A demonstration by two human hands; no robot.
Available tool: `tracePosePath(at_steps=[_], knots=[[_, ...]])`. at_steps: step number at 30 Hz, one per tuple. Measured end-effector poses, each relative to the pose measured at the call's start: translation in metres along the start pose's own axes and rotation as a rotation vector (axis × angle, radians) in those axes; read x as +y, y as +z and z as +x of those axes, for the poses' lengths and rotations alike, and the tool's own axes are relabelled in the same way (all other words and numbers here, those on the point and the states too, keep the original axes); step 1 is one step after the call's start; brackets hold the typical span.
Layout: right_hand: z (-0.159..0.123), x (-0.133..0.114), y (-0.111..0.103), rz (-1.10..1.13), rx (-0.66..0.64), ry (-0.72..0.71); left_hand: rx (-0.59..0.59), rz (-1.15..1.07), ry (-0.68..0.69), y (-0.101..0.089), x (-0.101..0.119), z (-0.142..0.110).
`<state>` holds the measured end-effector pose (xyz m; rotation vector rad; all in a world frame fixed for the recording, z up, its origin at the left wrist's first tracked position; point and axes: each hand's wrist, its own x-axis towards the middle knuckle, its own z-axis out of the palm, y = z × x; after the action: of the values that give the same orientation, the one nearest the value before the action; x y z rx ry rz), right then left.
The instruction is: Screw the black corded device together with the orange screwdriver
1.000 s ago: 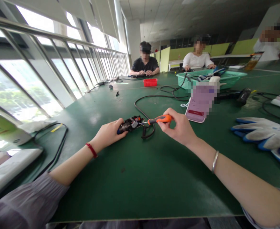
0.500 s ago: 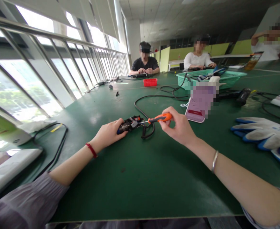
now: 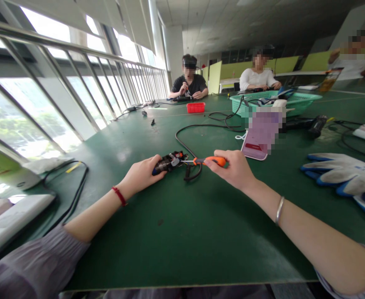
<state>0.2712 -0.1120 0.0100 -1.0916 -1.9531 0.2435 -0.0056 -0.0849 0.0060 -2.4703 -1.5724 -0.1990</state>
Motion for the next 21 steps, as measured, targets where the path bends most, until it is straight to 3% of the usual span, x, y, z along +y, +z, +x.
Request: tracePosePath(at_steps=[7,13,21], knots=[[0.0001,-0.0016,0.0012,0.090,0.083,0.002,0.008,0.002,0.009,0.0009,-0.0005,-0.0003],[0.0002,-0.0011,-0.0011,0.013,0.037,0.093,-0.011,0.006,-0.013,-0.0001,0.0006,0.0001],[0.0013,-0.0014,0.0007,0.056,0.056,0.092,0.004,-0.003,-0.055,0.0003,0.0024,-0.0028]])
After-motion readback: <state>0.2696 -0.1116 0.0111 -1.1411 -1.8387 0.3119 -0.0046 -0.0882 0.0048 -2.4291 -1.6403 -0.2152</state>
